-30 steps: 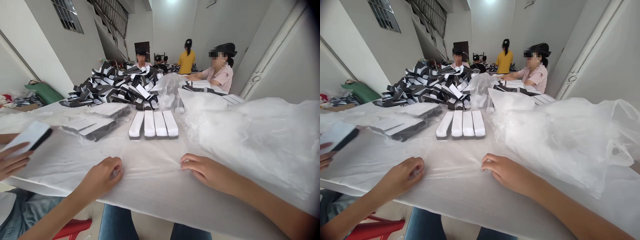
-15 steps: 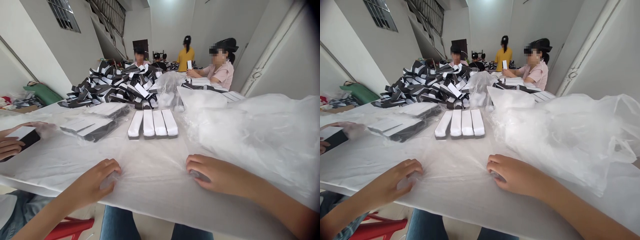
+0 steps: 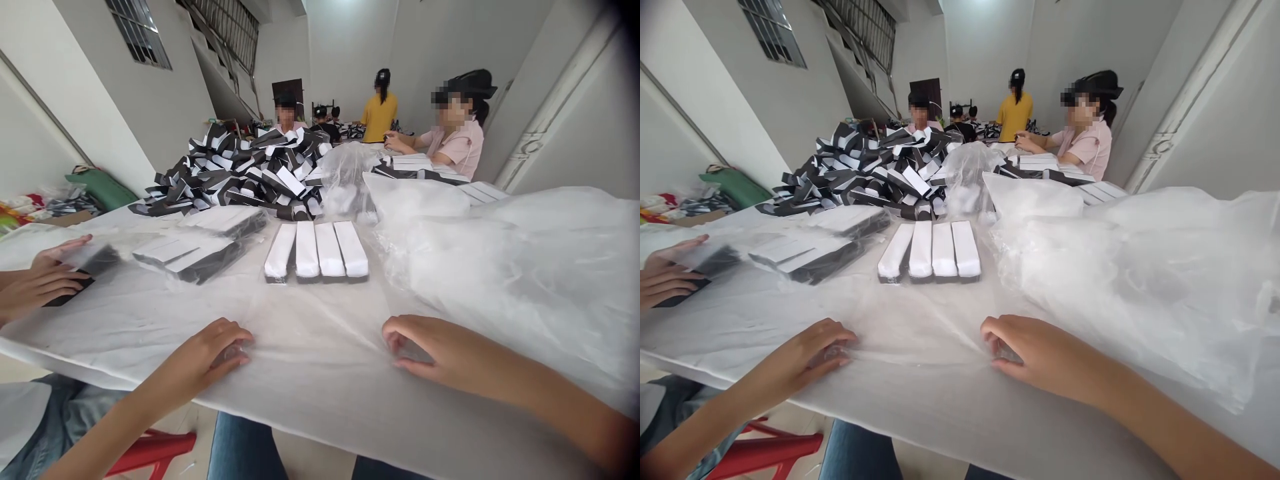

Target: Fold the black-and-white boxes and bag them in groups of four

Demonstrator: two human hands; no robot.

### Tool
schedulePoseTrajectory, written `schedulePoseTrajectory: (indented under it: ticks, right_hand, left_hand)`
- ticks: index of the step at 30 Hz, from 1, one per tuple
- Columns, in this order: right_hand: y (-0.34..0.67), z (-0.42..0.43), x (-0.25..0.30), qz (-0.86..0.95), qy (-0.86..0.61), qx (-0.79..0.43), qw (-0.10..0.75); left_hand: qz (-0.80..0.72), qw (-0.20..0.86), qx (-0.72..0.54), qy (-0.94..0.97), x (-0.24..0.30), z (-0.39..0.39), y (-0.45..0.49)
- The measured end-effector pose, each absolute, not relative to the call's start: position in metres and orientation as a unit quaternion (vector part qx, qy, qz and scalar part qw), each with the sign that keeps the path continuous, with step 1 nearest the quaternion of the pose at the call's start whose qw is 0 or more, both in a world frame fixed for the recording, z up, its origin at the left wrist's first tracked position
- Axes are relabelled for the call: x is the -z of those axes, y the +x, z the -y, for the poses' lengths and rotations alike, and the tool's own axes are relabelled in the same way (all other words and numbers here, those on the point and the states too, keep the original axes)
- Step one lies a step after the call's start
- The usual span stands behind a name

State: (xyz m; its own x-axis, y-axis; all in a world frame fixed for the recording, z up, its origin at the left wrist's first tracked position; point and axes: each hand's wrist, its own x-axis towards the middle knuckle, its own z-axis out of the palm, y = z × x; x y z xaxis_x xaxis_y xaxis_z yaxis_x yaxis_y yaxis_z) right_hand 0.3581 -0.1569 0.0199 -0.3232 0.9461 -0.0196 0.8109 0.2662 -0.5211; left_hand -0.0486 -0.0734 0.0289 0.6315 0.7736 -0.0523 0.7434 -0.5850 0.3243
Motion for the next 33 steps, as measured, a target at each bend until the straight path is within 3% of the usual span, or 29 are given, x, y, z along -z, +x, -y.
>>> schedulePoseTrajectory:
  ticks: [5,10,22,29,33]
  right_hand:
    - [0.358,0.151,-0.023,0.804,-0.508,-0.287,0.113]
    - [0.355,0.149,-0.029,0.765,-0.528,-0.326,0.175]
    - [0.357,0.142,-0.034,0.707,-0.579,-0.388,0.121]
    - [0.362,0.141,-0.01,0.728,-0.627,-0.253,0.116]
    - [0.357,0.149,-0.022,0.743,-0.624,-0.171,0.167]
  left_hand:
    - [-0.426,0.162,-0.083,0.886,-0.025,0.074,-0.051]
    - [-0.407,0.178,-0.141,0.885,-0.019,0.077,-0.058]
    - [-0.497,0.22,-0.082,0.836,-0.027,0.078,-0.039]
    - [-0.535,0.117,-0.065,0.834,-0.008,0.076,-0.042]
    - [-0.469,0.043,-0.122,0.874,-0.014,0.083,-0.054]
